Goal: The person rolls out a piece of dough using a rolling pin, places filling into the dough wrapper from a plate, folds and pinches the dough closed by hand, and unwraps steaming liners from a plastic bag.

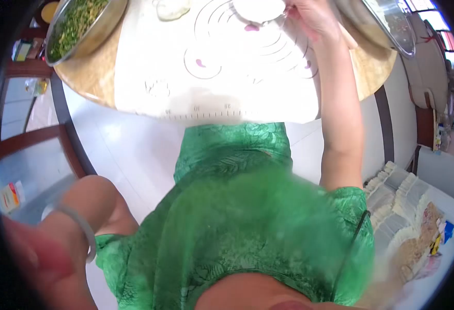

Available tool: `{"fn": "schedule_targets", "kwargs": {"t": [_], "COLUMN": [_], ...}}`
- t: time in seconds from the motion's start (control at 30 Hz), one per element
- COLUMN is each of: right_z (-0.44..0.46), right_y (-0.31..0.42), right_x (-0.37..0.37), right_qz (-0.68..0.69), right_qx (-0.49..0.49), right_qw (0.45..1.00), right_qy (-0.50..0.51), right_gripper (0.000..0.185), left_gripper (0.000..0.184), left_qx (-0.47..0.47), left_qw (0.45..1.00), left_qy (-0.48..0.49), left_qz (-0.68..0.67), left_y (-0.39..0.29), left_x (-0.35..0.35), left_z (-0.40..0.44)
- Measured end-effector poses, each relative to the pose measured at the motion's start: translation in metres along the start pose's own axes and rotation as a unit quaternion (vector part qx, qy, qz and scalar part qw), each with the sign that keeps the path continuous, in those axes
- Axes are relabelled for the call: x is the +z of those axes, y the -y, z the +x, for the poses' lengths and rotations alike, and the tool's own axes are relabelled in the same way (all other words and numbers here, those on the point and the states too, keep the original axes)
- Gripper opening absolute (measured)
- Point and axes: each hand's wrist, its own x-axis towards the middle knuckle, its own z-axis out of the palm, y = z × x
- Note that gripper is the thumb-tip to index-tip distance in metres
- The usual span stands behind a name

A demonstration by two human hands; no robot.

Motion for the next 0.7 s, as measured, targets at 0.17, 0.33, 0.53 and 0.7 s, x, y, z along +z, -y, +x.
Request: {"fn": "schedule_targets", "kwargs": {"t": [0.17,0.33,0.53,0.7], "right_z": [-0.003,-0.005,-0.007,-0.011], "right_y": [0.004,0.009,0.013,0.015], "right_x": [0.000,0.001,-0.007,0.007], "right_qz": [0.030,0.071,0.085,0.045], "right_qx": [-0.004,0.000,-0.011,-0.008], "right_qw": [1.000,0.997,0.995,0.999], "right_qy": [0.004,0.002,0.047,0.027], "right_gripper": [0.014,0.014,0.014,0.015], "left_gripper": [0.039,0.032,0.042,0.030], "left_qx": [-0.184,-0.389,-0.465,-0.447], "left_qw": [0.964,0.858,0.738,0.737], "left_qy": [-0.190,-0.253,-0.304,-0.179], "left_qz": [0.031,-0.221,-0.383,-0.475], "left_y": [0.033,0.108,0.133,0.154], "left_x": [0.010,0.110,0.178,0.173], "left_z": [0.010,0.026,0.045,0.037]}}
